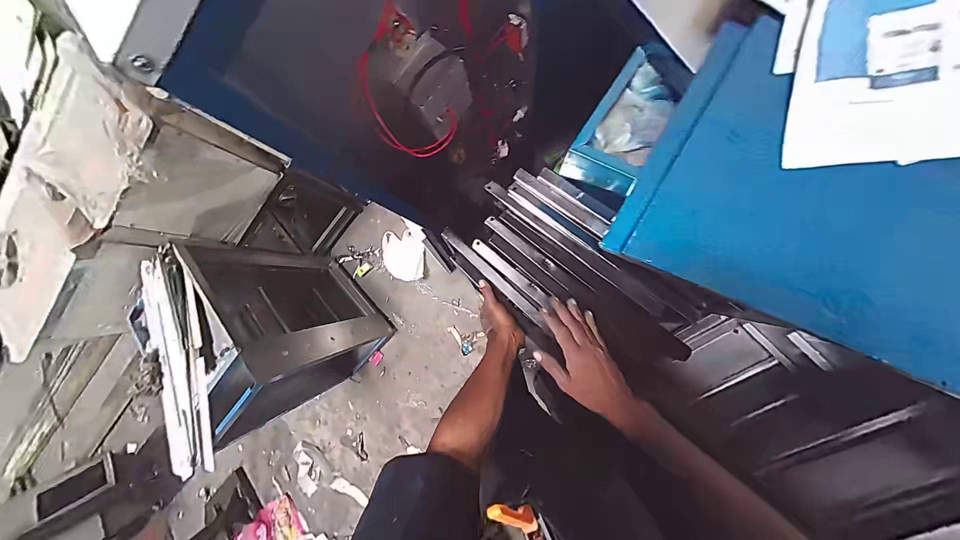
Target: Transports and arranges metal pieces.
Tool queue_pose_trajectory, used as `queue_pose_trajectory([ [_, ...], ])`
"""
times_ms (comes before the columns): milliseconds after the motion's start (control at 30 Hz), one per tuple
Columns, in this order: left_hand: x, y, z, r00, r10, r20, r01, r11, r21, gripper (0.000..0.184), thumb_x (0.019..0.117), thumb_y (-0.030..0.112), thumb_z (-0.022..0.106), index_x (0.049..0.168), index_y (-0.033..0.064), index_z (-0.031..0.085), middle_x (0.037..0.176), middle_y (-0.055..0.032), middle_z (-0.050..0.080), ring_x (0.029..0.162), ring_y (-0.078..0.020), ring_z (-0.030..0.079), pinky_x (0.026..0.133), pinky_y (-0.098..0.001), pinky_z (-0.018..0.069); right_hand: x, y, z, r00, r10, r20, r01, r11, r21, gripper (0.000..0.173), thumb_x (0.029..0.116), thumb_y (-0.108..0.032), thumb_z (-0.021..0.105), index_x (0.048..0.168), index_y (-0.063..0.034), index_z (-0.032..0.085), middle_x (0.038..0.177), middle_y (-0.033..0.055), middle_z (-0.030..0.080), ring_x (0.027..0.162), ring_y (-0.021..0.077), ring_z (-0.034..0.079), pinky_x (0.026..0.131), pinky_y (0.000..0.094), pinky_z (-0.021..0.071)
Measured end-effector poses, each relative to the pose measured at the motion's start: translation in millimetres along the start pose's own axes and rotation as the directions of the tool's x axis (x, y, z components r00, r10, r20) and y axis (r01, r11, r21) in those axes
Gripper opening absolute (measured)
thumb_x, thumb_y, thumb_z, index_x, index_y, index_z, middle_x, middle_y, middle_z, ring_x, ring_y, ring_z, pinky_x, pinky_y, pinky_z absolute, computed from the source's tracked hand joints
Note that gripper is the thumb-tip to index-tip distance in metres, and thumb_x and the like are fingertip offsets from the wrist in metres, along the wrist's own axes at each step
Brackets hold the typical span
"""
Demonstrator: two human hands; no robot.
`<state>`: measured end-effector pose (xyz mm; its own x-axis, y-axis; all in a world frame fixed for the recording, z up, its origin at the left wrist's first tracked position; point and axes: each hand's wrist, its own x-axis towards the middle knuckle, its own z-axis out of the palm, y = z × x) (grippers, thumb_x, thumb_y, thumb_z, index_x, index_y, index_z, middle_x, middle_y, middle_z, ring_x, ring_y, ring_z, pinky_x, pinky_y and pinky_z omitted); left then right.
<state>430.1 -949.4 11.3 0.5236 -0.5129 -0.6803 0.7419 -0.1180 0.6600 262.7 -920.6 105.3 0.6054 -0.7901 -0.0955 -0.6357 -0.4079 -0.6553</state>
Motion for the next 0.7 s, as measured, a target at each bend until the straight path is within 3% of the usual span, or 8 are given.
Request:
queue_pose_trajectory([
  [100, 16, -5, 7, 0.998, 0.020, -0.053, -0.015, 0.995, 0.098, 0.085, 0.0984, 0.078, 0.026, 0.144, 0.0124, 0.055, 0.132, -0.0148, 0.066, 0.120, -0.0280, 0.065, 0.099, -0.0560, 0.0553, -11, 15, 30, 0.989, 0.087, 0.119, -0.062, 0.979, -0.196, 0.099, 0.0826, -0.072, 0.062, 0.164, -0.0224, 0.033, 0.171, 0.0194, 0.022, 0.157, 0.0458, 0.015, 0.121, 0.0749, 0.0115],
  [200, 13, -4, -5, 0.999, -0.033, -0.017, 0.036, 0.966, 0.257, 0.090, 0.0976, 0.080, 0.024, 0.143, 0.0075, 0.055, 0.136, -0.0182, 0.064, 0.125, -0.0287, 0.062, 0.104, -0.0552, 0.0519, -5, 32, 57, 0.983, 0.100, 0.153, -0.042, 0.937, -0.346, 0.091, 0.0862, -0.058, 0.065, 0.164, -0.0214, 0.034, 0.171, 0.0160, 0.023, 0.157, 0.0440, 0.019, 0.118, 0.0784, 0.0141],
  [267, 10, 13, -15, 0.989, -0.125, 0.075, 0.085, 0.914, 0.398, 0.089, 0.1000, 0.076, 0.020, 0.157, 0.0106, 0.039, 0.156, -0.0171, 0.047, 0.142, -0.0278, 0.048, 0.115, -0.0553, 0.0418, 5, 39, 69, 0.985, 0.115, 0.129, -0.052, 0.909, -0.413, 0.085, 0.0873, -0.036, 0.074, 0.162, -0.0239, 0.036, 0.171, 0.0152, 0.024, 0.156, 0.0443, 0.021, 0.116, 0.0808, 0.0155],
  [333, 8, 36, -40, 0.982, -0.170, 0.085, 0.112, 0.879, 0.464, 0.086, 0.1013, 0.074, 0.018, 0.165, 0.0153, 0.022, 0.168, -0.0144, 0.028, 0.153, -0.0272, 0.031, 0.122, -0.0569, 0.0303, 2, 37, 77, 0.991, 0.111, 0.071, -0.075, 0.919, -0.387, 0.084, 0.0848, -0.027, 0.076, 0.161, -0.0236, 0.040, 0.169, 0.0176, 0.028, 0.154, 0.0480, 0.024, 0.113, 0.0840, 0.0163],
  [400, 40, 72, -56, 0.993, -0.016, -0.116, 0.067, 0.886, 0.458, 0.084, 0.1022, 0.072, 0.026, 0.156, 0.0092, 0.038, 0.152, -0.0211, 0.048, 0.137, -0.0333, 0.049, 0.110, -0.0574, 0.0423, 14, 17, 66, 0.982, 0.174, 0.077, -0.140, 0.933, -0.332, 0.083, 0.0860, -0.038, 0.074, 0.160, -0.0209, 0.041, 0.168, 0.0203, 0.027, 0.154, 0.0498, 0.023, 0.115, 0.0810, 0.0182],
  [533, 161, 181, -82, 0.942, 0.259, -0.213, -0.124, 0.860, 0.496, 0.068, 0.1060, 0.049, 0.050, 0.149, -0.0028, 0.043, 0.140, -0.0297, 0.054, 0.123, -0.0390, 0.058, 0.102, -0.0568, 0.0503, 19, -44, 31, 0.928, 0.367, 0.073, -0.352, 0.922, -0.160, 0.076, 0.0976, -0.040, 0.064, 0.160, -0.0053, 0.037, 0.162, 0.0267, 0.036, 0.151, 0.0476, 0.033, 0.122, 0.0677, 0.0271],
  [600, 224, 227, -77, 0.962, 0.216, -0.166, -0.113, 0.871, 0.477, 0.075, 0.1005, 0.050, 0.061, 0.150, -0.0029, 0.041, 0.139, -0.0302, 0.055, 0.119, -0.0399, 0.061, 0.097, -0.0569, 0.0537, 13, -62, 24, 0.892, 0.452, 0.033, -0.448, 0.890, -0.086, 0.071, 0.1022, -0.035, 0.060, 0.161, -0.0041, 0.033, 0.163, 0.0218, 0.038, 0.151, 0.0394, 0.037, 0.124, 0.0569, 0.0320],
  [700, 289, 268, -56, 0.991, 0.095, -0.098, -0.035, 0.869, 0.493, 0.083, 0.0939, 0.044, 0.074, 0.153, 0.0000, 0.035, 0.129, -0.0287, 0.062, 0.106, -0.0380, 0.068, 0.087, -0.0528, 0.0587, -19, -41, 46, 0.893, 0.440, -0.093, -0.444, 0.895, -0.036, 0.072, 0.1035, -0.038, 0.058, 0.162, -0.0062, 0.032, 0.162, 0.0170, 0.041, 0.149, 0.0295, 0.043, 0.123, 0.0477, 0.0358],
])
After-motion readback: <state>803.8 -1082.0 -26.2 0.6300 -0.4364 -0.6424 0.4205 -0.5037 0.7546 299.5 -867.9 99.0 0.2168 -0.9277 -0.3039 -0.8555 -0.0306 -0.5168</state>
